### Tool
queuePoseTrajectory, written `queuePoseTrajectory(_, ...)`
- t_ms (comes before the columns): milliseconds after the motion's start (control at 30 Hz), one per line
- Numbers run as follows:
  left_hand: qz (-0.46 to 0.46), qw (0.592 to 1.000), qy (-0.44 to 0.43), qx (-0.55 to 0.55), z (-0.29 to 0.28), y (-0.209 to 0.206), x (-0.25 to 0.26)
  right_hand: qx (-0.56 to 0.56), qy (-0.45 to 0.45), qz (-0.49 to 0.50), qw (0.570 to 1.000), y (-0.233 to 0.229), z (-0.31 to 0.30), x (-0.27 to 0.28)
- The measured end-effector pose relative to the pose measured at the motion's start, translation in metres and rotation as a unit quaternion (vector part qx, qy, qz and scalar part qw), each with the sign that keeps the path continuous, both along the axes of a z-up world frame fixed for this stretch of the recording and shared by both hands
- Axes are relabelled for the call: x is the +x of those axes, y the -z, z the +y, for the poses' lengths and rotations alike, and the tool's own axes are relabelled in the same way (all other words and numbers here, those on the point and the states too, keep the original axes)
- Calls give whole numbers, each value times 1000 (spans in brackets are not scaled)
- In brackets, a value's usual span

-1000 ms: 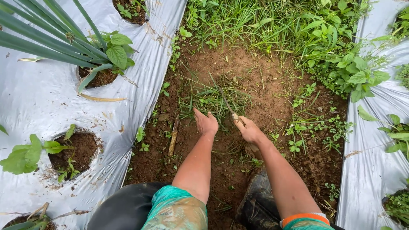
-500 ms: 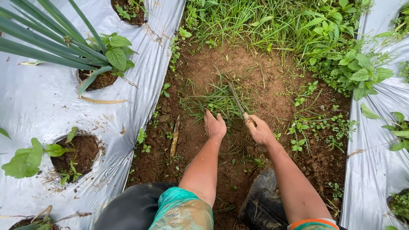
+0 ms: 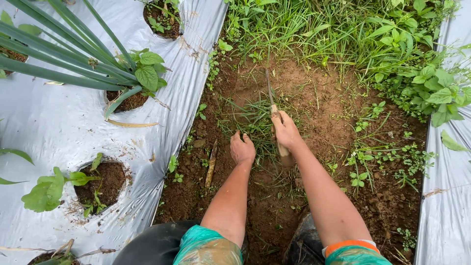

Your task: The person uses a small hand hoe to loosen soil and remove weeds from a garden bed covered with white plastic mulch. They also pull weeds by hand from around the base of the plants and the edges of the plastic sheeting.

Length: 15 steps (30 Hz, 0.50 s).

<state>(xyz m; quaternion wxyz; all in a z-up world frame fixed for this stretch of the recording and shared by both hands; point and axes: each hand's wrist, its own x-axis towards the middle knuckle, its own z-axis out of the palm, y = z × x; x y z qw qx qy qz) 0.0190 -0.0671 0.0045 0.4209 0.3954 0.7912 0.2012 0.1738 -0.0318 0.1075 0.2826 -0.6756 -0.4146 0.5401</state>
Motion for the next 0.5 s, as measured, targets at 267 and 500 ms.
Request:
queuePoseTrajectory(267,-5,1000,8,3,-4,-12,0,-32,4,44,999,13,20,-17)
queuePoseTrajectory(500,-6,1000,-6,-15,-4,-11,-1,-49,-60,1,997,16,21,12)
